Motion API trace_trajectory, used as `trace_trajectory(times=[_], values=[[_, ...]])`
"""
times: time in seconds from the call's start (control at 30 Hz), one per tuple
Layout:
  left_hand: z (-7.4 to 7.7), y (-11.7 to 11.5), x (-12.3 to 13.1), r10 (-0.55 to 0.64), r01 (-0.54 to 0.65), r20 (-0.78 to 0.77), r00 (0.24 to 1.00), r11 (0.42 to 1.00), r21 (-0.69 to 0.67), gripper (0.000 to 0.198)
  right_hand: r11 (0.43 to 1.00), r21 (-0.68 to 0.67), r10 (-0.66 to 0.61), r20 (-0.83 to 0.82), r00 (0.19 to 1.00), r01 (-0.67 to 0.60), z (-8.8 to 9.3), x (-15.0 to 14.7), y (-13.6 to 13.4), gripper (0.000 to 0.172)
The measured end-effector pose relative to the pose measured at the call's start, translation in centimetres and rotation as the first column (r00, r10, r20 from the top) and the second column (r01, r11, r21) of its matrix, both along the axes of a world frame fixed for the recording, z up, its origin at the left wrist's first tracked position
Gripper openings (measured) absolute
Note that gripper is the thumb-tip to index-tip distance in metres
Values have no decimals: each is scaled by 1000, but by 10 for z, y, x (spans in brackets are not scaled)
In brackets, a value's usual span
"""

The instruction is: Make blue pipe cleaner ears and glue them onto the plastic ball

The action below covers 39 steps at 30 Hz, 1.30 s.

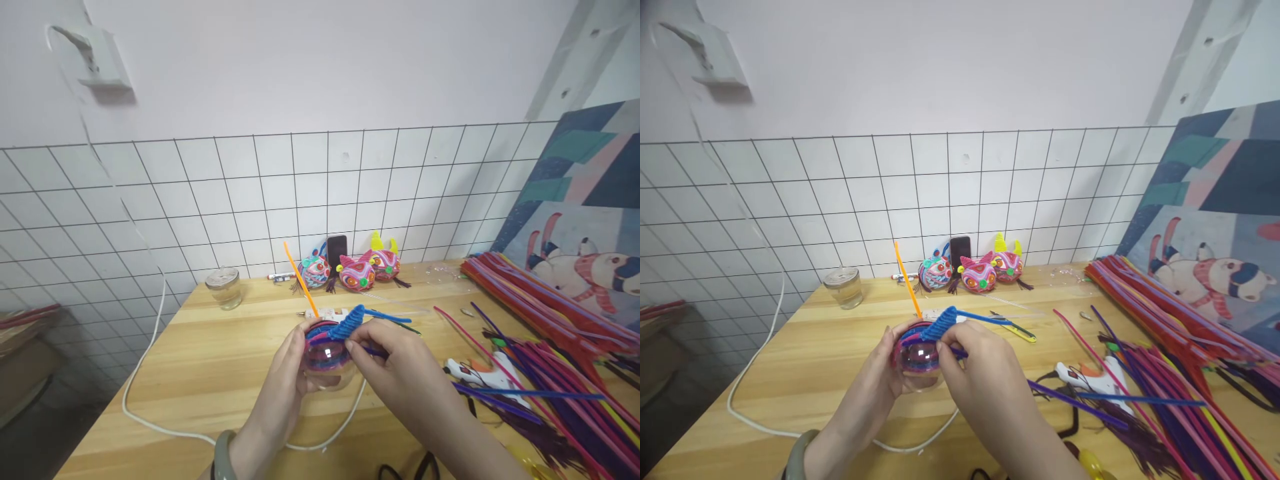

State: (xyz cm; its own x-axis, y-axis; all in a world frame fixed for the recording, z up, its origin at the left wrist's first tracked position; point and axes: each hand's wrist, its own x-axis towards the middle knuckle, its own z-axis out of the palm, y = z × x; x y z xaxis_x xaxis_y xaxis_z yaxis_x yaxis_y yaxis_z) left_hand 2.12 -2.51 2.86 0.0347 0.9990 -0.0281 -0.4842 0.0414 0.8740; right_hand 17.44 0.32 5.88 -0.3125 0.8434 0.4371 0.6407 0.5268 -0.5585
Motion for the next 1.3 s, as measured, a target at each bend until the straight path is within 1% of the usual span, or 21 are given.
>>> trace_trajectory(times=[0.2, 0.37, 0.63, 1.03, 1.3], values=[[-2, 2, 1, 46, -48, -55, 997, 998, -29, 41, 1000, -2, 22, -2, 1000, -22, -2, 0, 1, 15], [-2, 2, -1, 8, -9, -33, 999, 1000, -30, 37, 1000, -19, -5, 23, 1000, 6, 0, 0, -1, 15], [0, 2, -2, -14, 14, -2, 1000, 999, -42, 33, 1000, 6, -3, 20, 1000, 3, 0, 0, 0, 15], [0, 1, 0, 11, -11, -15, 1000, 999, -46, 37, 999, -25, -19, 15, 1000, 20, 0, 0, -1, 14], [-1, 1, 1, 27, -27, -29, 999, 999, -29, 34, 998, -59, -14, 39, 999, 16, 0, 0, -2, 14]])
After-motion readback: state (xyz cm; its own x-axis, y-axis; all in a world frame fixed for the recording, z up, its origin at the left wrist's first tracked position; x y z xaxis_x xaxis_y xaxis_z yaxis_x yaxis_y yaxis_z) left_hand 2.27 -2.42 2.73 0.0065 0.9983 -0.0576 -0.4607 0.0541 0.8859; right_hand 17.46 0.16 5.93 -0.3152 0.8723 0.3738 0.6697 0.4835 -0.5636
